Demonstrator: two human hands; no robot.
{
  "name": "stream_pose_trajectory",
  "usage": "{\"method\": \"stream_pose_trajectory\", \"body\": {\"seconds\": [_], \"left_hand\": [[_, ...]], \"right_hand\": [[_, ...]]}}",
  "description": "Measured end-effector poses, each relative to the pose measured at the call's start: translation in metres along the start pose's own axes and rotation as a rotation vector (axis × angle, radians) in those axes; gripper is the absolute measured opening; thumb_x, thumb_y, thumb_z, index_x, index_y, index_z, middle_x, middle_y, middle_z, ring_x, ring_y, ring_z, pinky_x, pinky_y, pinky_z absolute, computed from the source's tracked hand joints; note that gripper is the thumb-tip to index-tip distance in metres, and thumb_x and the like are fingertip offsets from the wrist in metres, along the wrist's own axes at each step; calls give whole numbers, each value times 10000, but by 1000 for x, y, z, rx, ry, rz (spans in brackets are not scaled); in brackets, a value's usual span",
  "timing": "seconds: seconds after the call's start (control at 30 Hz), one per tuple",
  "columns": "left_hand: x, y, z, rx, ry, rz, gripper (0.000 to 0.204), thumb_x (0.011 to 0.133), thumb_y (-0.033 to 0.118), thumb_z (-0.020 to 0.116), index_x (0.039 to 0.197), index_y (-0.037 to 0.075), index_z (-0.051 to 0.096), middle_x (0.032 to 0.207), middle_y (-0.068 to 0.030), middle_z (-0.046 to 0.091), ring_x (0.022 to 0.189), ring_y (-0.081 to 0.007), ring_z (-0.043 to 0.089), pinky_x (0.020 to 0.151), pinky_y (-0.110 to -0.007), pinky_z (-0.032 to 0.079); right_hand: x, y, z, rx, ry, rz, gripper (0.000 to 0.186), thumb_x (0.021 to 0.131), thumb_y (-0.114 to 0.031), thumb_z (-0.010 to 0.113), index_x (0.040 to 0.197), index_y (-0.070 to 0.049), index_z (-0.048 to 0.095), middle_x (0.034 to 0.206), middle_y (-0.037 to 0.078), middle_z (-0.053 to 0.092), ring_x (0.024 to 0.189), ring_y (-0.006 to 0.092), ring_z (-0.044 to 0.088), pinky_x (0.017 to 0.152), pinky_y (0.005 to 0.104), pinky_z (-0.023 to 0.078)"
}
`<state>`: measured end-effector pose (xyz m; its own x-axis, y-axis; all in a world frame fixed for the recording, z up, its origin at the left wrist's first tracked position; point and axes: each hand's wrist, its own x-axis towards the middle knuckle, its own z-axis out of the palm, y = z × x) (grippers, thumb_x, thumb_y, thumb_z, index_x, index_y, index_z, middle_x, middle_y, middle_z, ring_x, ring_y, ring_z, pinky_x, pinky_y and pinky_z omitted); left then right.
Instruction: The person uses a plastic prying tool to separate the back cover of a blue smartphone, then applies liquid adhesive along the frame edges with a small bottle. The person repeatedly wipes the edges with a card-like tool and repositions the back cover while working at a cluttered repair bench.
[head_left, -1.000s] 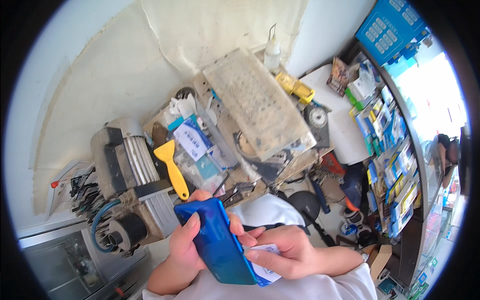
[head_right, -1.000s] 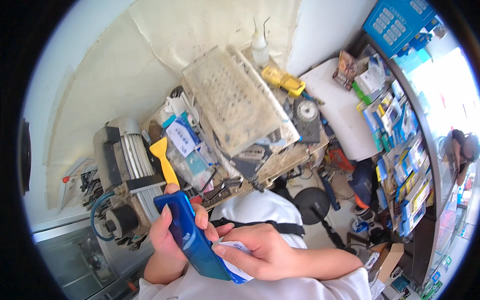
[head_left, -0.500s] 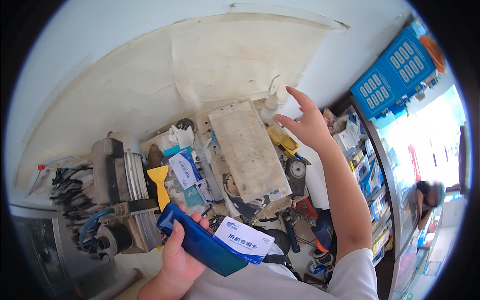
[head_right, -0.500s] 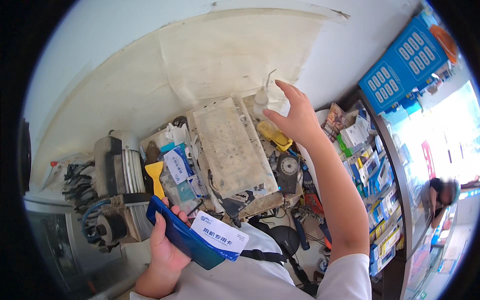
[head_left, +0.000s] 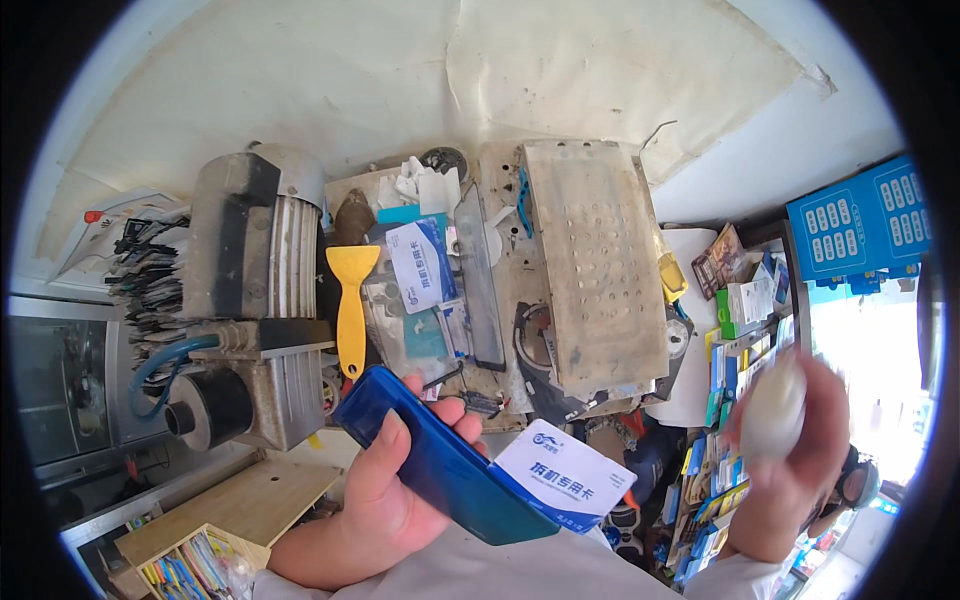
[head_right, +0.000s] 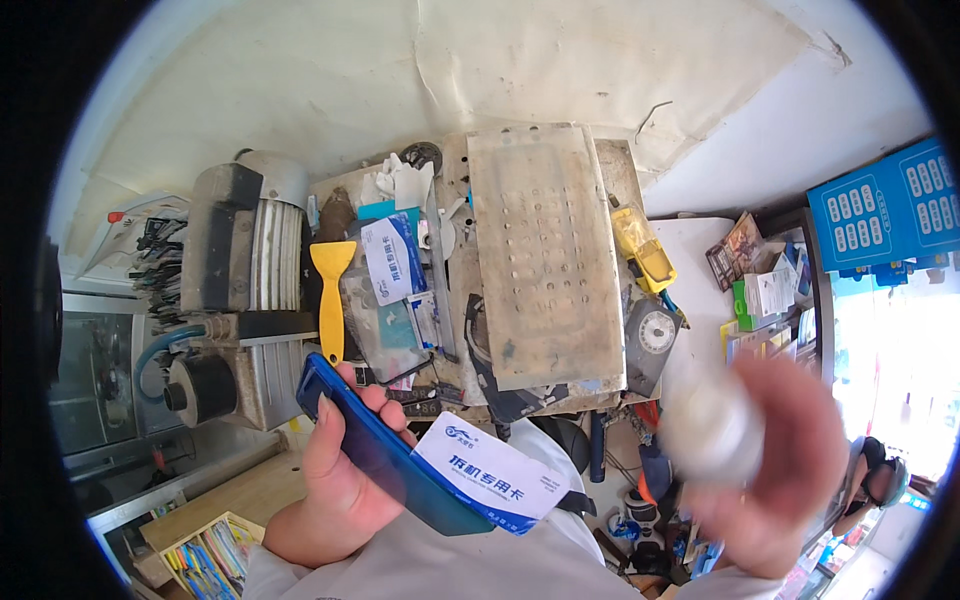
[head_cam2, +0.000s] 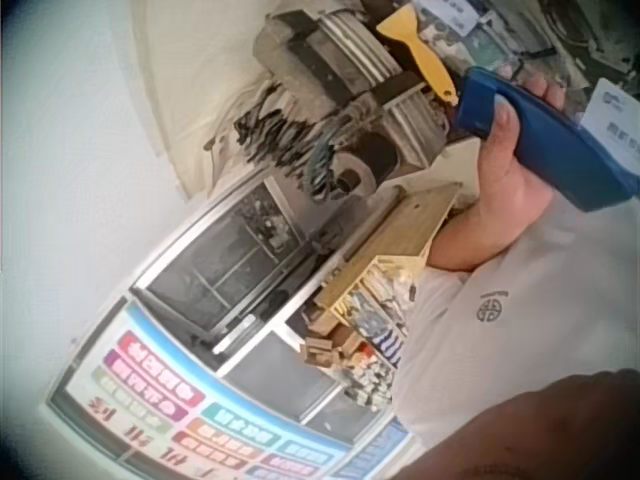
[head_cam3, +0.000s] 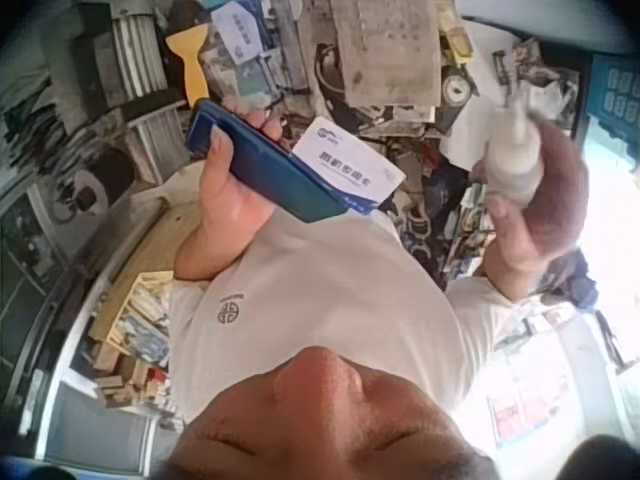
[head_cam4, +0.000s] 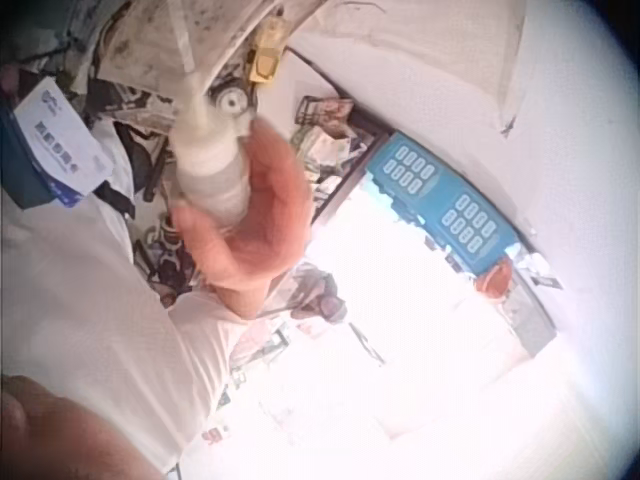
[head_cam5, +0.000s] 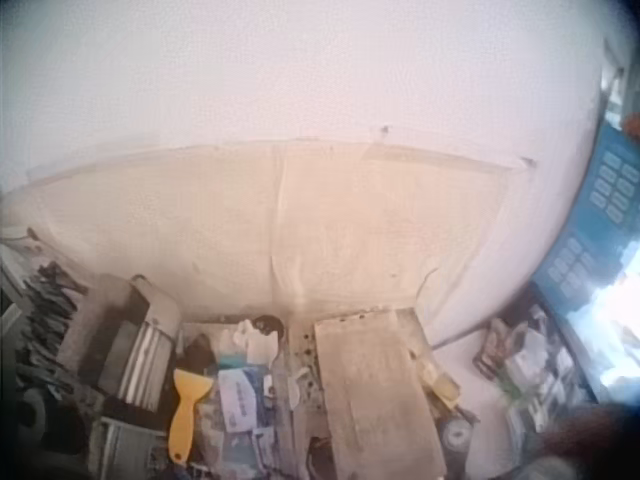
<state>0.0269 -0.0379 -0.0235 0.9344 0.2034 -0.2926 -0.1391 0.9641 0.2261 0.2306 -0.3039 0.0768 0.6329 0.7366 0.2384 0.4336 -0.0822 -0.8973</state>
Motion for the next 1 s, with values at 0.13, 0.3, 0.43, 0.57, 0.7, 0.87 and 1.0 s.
{"method": "stream_pose_trajectory", "body": {"seconds": [0.13, 0.3, 0.43, 0.57, 0.7, 0.87, 1.0], "left_hand": [[0, -4, 2, -4, -19, -48, 399, 1075, 331, 573, 1462, 248, 528, 1374, -84, 675, 1302, -306, 615, 1111, -546, 451], [2, -7, 4, -10, -72, -90, 435, 1072, 329, 579, 1494, 254, 507, 1388, -94, 667, 1322, -319, 603, 1115, -552, 453], [3, -7, 5, 2, -95, -105, 441, 1070, 331, 581, 1497, 252, 502, 1393, -99, 662, 1326, -324, 602, 1114, -554, 453], [0, -8, 9, 98, -61, -62, 401, 1090, 368, 531, 1472, 245, 522, 1338, -73, 684, 1239, -279, 647, 1030, -524, 530], [-1, -9, 11, 161, -43, -44, 394, 1099, 388, 507, 1465, 244, 527, 1318, -58, 694, 1201, -256, 667, 991, -506, 569], [-2, -9, 7, 137, -54, -62, 405, 1101, 394, 501, 1477, 245, 519, 1339, -59, 688, 1217, -260, 661, 1009, -499, 558], [-3, -6, 3, -27, -96, -105, 453, 1065, 326, 590, 1496, 234, 481, 1388, -130, 657, 1327, -354, 598, 1124, -576, 445]], "right_hand": [[-16, -30, 13, -306, -234, -72, 655, 794, -346, 842, 1221, 109, 646, 892, 185, 693, 718, 247, 687, 623, 322, 532], [-18, -47, 33, -205, -251, 74, 525, 824, -169, 815, 1220, 144, 669, 933, 224, 684, 732, 288, 682, 629, 333, 532], [-23, -53, 34, -228, -265, 103, 528, 810, -137, 809, 1242, 133, 671, 924, 220, 680, 707, 294, 679, 610, 334, 532], [-22, -58, 37, -237, -272, 122, 533, 793, -127, 809, 1244, 126, 677, 918, 217, 680, 690, 288, 677, 592, 329, 530], [-20, -64, 38, -296, -285, 103, 522, 774, -123, 812, 1226, 111, 696, 898, 205, 683, 676, 282, 678, 581, 330, 531], [-20, -64, 40, -335, -265, 64, 496, 761, -122, 814, 1200, 89, 720, 867, 185, 689, 626, 266, 667, 539, 324, 525], [-19, -63, 42, -344, -253, 44, 491, 754, -121, 816, 1193, 82, 726, 857, 179, 689, 610, 255, 663, 521, 318, 518]]}}
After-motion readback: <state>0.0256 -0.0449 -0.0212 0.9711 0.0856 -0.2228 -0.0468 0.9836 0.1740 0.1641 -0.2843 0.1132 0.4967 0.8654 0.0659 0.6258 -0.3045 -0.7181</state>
